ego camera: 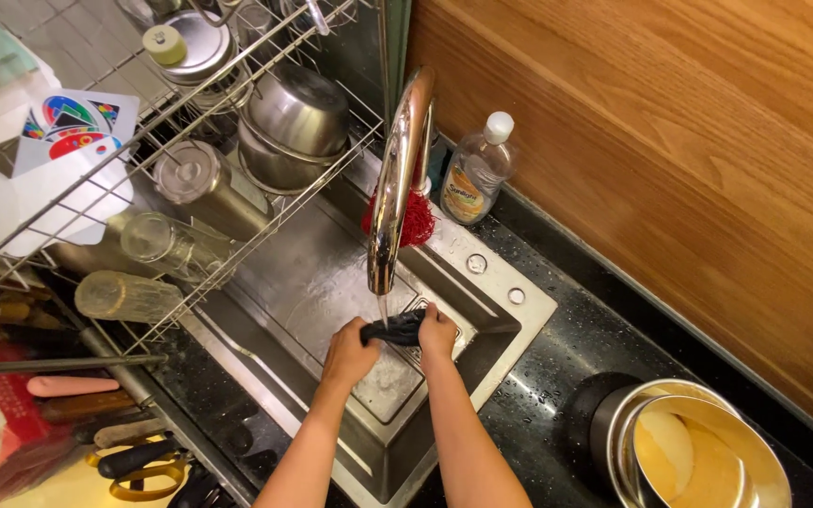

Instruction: Cleaning a metal countertop with a cloth and then washing the cloth in a kitchen sink.

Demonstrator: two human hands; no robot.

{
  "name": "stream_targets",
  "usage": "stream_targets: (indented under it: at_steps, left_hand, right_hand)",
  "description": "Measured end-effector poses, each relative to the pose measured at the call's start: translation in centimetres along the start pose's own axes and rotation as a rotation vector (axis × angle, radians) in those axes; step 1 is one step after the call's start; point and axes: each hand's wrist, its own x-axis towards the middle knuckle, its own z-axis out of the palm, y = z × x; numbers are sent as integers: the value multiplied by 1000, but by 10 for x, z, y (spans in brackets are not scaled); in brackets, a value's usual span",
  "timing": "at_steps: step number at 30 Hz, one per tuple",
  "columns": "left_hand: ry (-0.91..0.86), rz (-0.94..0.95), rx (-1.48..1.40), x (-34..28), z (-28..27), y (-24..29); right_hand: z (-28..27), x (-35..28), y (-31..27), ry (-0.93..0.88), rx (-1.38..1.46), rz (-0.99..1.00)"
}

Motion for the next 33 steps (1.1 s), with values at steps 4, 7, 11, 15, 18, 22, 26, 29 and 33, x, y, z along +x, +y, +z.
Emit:
stream_targets:
  at_steps: [4,7,11,15,18,22,26,29,33]
  left_hand:
    - [-79,-26,-65,-14,-11,36]
    - [-121,1,-202,-9,4,27]
    - [-58,-10,-374,-1,5,9]
    - [195,-281,-443,15,5,7]
    - [310,-218,-334,62,85,-97]
    - [155,-355,-620,37,83,-64]
    - [-236,-549,-931,7,67,-27]
    - [-174,-513,-855,57,94,-83]
    - [-171,-602,-864,41,91,-58]
  right_hand:
    - [15,-29,9,-83,131,296]
    - [32,-19,51,-417,395,612]
    - [29,-30,43,-478,227,476]
    - [13,-82,-36,-27,-472,-96]
    - [20,-111,-32,-100,-419,-483]
    - [29,-110,-57,-139,-664,-222]
    - [30,-47,-18,1,-621,-147]
    - [39,-74,-14,-26,-566,-127]
    - [33,-68,-18,-122,-630,-204]
